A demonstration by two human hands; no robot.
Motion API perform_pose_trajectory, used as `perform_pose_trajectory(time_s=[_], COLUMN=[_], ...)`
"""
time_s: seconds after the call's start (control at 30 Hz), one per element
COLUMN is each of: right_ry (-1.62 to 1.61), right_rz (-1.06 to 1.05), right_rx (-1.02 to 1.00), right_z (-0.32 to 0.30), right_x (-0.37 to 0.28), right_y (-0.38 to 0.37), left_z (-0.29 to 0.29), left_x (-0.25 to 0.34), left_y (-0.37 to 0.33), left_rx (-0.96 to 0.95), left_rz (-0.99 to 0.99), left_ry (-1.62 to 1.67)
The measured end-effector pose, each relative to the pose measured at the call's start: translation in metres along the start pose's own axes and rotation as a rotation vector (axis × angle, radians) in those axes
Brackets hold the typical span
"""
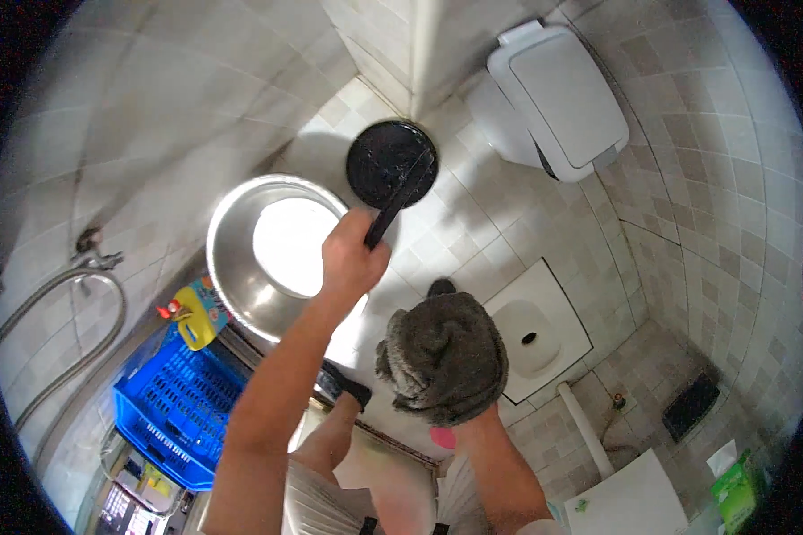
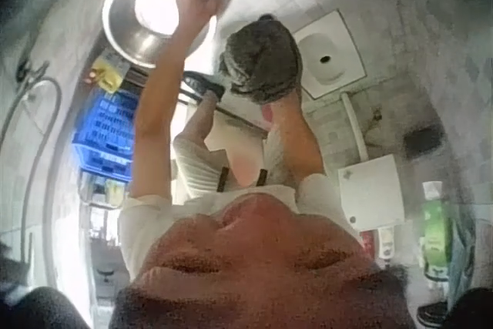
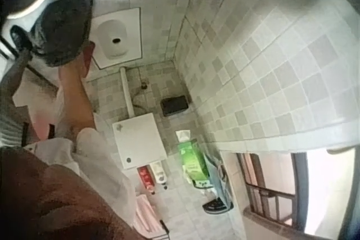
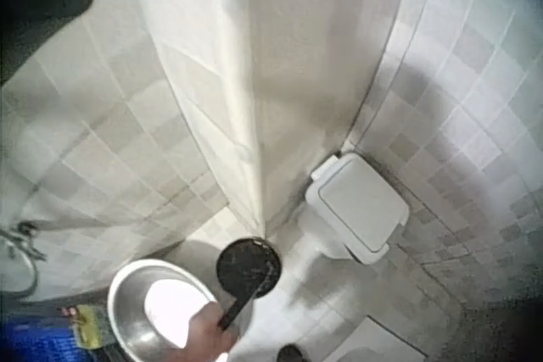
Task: Washing and drying circular black lids using a rag and a silver basin of water in a bathroom.
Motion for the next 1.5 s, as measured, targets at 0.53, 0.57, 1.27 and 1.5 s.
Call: perform_pose_trajectory(time_s=[0.53,0.57,1.27,1.5], right_ry=[0.573,0.62,1.607,2.085], right_rz=[-0.091,-0.088,-0.524,-1.193], right_rx=[-0.257,-0.285,-0.823,-0.644], right_z=[0.179,0.196,0.431,0.49], right_x=[0.037,0.045,0.042,0.101], right_y=[0.122,0.138,0.255,0.299], left_z=[-0.257,-0.264,-0.452,-0.458], left_x=[-0.011,-0.011,0.167,0.194], left_y=[0.294,0.311,0.362,0.349], left_rx=[0.769,0.802,0.754,0.782], left_rz=[-0.723,-0.747,-0.336,-0.274], left_ry=[1.346,1.347,1.663,1.572])
Point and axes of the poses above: each hand's wrist, its own y-axis away from the middle knuckle, its own z-axis out of the palm, x = y × z, the point moved 9 cm from there along -y, towards the middle knuckle, and after that the axes turned 7 degrees about z, right-handed, at the moved point
